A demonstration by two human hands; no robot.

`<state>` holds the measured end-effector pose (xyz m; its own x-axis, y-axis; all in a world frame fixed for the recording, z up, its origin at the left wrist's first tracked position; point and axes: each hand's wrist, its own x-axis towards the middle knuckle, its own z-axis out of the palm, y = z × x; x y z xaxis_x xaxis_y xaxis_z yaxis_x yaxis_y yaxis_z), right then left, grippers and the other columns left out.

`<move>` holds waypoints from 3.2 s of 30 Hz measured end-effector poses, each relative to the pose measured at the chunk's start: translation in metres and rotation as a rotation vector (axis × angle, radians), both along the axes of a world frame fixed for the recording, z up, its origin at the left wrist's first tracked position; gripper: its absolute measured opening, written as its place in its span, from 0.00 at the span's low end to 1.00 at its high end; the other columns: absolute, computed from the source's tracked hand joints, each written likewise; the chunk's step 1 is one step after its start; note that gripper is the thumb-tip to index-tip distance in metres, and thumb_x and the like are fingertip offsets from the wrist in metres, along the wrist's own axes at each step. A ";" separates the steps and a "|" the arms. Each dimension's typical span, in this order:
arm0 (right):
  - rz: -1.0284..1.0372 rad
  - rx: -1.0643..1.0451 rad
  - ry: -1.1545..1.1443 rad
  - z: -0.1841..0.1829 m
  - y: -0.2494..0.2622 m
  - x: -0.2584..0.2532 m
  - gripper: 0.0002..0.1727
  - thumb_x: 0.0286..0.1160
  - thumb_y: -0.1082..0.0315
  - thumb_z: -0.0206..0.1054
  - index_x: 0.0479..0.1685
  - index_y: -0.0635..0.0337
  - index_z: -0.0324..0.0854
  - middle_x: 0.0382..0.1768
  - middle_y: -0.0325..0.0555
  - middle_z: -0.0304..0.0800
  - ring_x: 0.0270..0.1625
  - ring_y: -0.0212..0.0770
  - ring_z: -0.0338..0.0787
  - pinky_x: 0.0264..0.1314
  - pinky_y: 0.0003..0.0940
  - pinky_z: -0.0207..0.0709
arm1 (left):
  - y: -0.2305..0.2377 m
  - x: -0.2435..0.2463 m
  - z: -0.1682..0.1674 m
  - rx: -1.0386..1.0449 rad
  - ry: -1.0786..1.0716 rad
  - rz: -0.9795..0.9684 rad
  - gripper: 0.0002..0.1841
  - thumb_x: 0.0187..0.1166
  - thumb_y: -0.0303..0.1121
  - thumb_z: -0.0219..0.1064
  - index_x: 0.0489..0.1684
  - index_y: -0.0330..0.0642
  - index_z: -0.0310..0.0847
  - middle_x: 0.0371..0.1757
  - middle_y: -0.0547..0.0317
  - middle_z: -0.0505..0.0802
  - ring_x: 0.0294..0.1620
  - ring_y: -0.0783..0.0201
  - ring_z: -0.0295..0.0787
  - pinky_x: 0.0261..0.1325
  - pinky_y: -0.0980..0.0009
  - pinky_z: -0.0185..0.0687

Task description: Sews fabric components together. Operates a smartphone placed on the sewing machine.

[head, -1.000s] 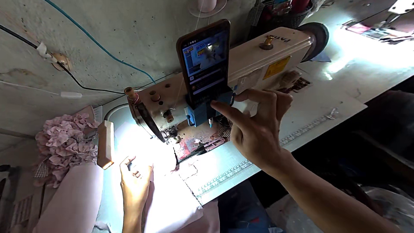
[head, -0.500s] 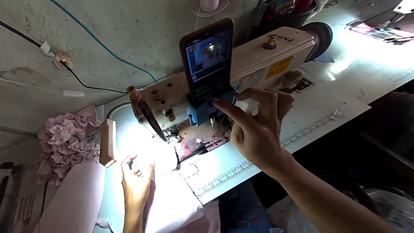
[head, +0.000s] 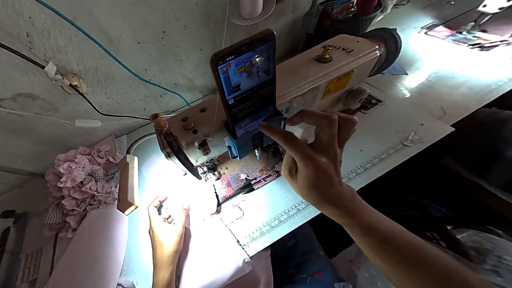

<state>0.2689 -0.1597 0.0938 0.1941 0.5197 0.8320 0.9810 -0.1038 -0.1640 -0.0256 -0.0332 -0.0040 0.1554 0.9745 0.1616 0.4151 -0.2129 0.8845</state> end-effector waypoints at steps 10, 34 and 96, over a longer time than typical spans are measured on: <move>-0.001 -0.013 0.008 0.008 0.008 0.002 0.31 0.69 0.78 0.61 0.70 0.38 0.88 0.59 0.52 0.80 0.63 0.56 0.74 0.64 0.54 0.58 | 0.000 0.001 0.000 0.013 0.021 0.011 0.38 0.62 0.35 0.80 0.75 0.34 0.69 0.63 0.51 0.87 0.36 0.78 0.89 0.33 0.82 0.84; 0.025 -0.013 0.017 0.001 0.000 -0.003 0.31 0.70 0.78 0.60 0.69 0.36 0.89 0.60 0.51 0.80 0.65 0.56 0.73 0.67 0.55 0.56 | -0.001 0.001 0.002 0.004 -0.004 -0.005 0.37 0.62 0.33 0.79 0.74 0.33 0.68 0.61 0.52 0.88 0.35 0.77 0.90 0.34 0.81 0.88; 0.048 -0.025 0.011 -0.003 0.001 0.002 0.28 0.70 0.78 0.61 0.62 0.35 0.92 0.60 0.52 0.80 0.66 0.56 0.72 0.66 0.55 0.56 | 0.000 0.001 0.001 0.002 -0.030 -0.010 0.37 0.63 0.32 0.79 0.74 0.34 0.67 0.51 0.55 0.92 0.31 0.77 0.91 0.31 0.81 0.88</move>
